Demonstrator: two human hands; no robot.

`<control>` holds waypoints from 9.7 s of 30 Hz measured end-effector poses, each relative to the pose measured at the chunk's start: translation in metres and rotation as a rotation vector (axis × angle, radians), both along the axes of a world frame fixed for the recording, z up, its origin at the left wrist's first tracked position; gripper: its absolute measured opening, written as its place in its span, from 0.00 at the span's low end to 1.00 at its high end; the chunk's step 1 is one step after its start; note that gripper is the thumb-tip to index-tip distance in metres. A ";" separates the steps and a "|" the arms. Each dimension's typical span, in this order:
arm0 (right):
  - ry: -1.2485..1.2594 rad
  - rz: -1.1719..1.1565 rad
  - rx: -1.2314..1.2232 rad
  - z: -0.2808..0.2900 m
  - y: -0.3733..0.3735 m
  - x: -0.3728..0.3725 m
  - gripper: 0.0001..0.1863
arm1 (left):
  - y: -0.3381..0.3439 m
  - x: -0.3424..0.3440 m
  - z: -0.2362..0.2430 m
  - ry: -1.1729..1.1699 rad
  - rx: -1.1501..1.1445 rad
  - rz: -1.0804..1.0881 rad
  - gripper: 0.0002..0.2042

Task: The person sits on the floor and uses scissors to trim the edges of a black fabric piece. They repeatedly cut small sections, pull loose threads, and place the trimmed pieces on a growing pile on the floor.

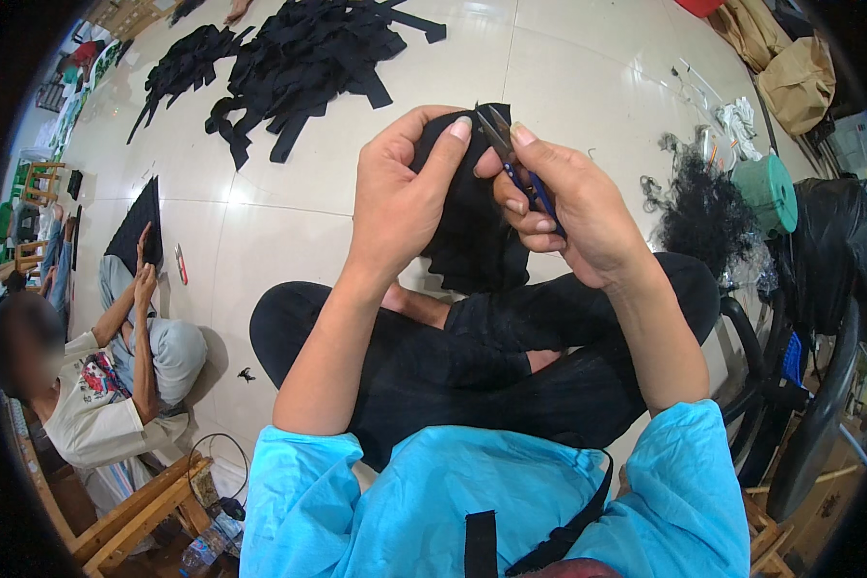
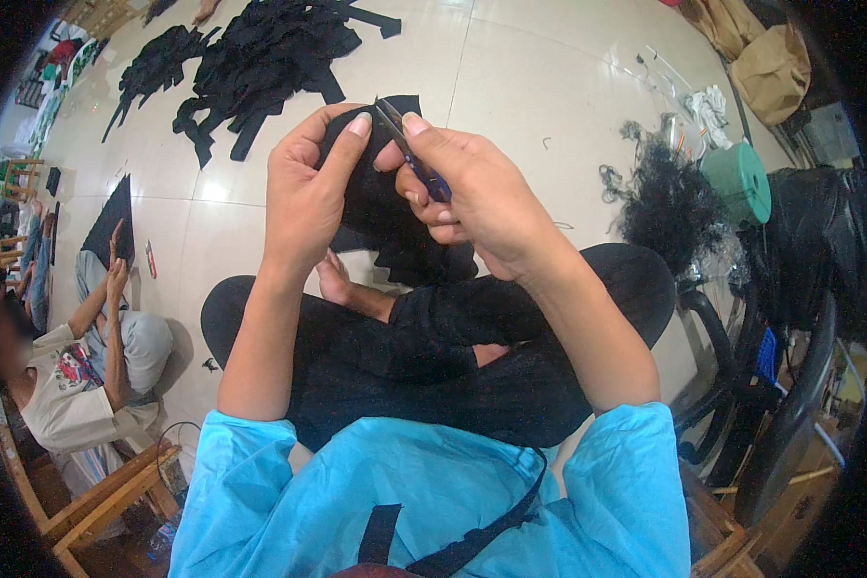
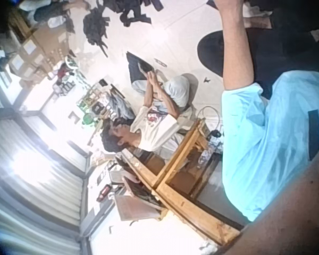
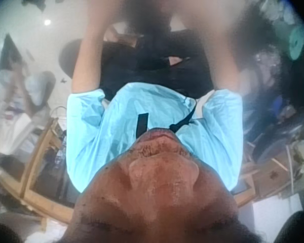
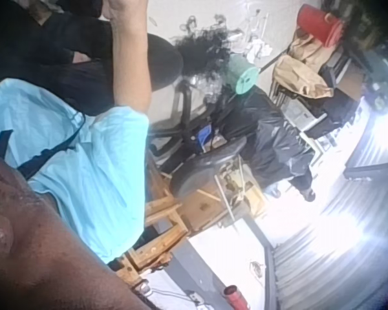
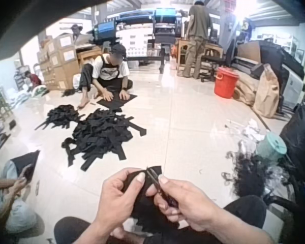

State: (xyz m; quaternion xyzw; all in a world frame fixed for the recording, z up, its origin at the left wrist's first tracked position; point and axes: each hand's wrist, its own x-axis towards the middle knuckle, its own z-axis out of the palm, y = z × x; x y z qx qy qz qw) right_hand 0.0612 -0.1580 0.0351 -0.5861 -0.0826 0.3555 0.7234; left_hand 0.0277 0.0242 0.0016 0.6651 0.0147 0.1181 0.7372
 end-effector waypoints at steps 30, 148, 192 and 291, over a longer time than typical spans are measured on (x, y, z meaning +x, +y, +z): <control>0.089 -0.036 -0.002 0.003 -0.003 0.004 0.23 | 0.005 -0.001 -0.004 -0.082 0.278 0.003 0.10; -0.117 -0.123 -0.115 -0.007 0.007 -0.003 0.23 | -0.001 -0.004 0.004 -0.029 0.049 0.085 0.13; -0.765 -0.267 -0.026 -0.003 -0.011 0.018 0.12 | 0.001 0.001 -0.013 0.316 0.331 -0.423 0.19; -0.600 -0.089 -0.066 -0.057 0.015 0.017 0.26 | 0.050 0.000 0.025 -0.053 -0.269 0.164 0.14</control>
